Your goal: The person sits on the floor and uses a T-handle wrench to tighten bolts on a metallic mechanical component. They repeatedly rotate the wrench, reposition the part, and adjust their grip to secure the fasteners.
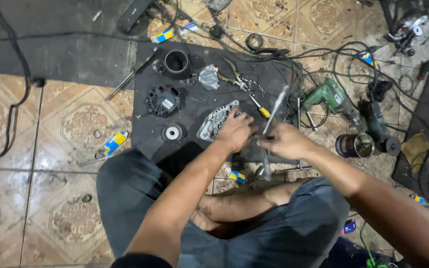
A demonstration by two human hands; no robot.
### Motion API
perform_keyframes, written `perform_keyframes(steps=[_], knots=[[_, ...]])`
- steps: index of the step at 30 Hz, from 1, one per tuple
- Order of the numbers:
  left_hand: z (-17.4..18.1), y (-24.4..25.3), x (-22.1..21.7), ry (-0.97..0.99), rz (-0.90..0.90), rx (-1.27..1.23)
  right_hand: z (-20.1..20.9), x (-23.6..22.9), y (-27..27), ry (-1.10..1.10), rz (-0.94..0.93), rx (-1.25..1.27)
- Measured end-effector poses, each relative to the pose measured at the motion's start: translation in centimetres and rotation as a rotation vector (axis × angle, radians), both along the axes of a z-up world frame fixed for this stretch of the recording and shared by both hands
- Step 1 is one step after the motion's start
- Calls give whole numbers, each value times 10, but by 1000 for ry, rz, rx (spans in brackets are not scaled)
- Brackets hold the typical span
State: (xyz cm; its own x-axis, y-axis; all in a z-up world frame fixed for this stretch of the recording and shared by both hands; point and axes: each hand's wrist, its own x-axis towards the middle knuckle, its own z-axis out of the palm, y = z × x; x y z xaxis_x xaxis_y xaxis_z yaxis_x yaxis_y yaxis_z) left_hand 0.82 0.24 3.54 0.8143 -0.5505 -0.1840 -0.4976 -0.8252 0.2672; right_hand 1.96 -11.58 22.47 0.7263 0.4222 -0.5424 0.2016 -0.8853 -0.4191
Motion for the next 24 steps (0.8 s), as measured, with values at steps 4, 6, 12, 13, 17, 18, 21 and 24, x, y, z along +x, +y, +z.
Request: perform_keyframes(steps=[4, 6, 12, 13, 17, 18, 21, 24], knots=[[29, 11, -11, 26, -70, -25, -24, -13, -26, -413, 718, -283], [6, 3, -4, 51, 58, -126, -36, -5, -33, -874, 1022, 54], [-22, -4, -7, -115, 75, -179, 28, -20, -7, -198, 50, -261], [-12, -1, -8, -117, 70, -175, 6, -15, -16, -199, 45, -257], [10, 4, -2, -4, 14, -19, -30, 6, -29, -537, 643, -103], [10, 7, -1, -5, 1, 9, -28, 9, -25, -892, 1036, -7], [19, 2, -1, 105, -53, 103, -25, -4, -32, -948, 967, 234], [12, 6, 3, 76, 54, -45, -31, 14, -51, -1226, 571, -39]])
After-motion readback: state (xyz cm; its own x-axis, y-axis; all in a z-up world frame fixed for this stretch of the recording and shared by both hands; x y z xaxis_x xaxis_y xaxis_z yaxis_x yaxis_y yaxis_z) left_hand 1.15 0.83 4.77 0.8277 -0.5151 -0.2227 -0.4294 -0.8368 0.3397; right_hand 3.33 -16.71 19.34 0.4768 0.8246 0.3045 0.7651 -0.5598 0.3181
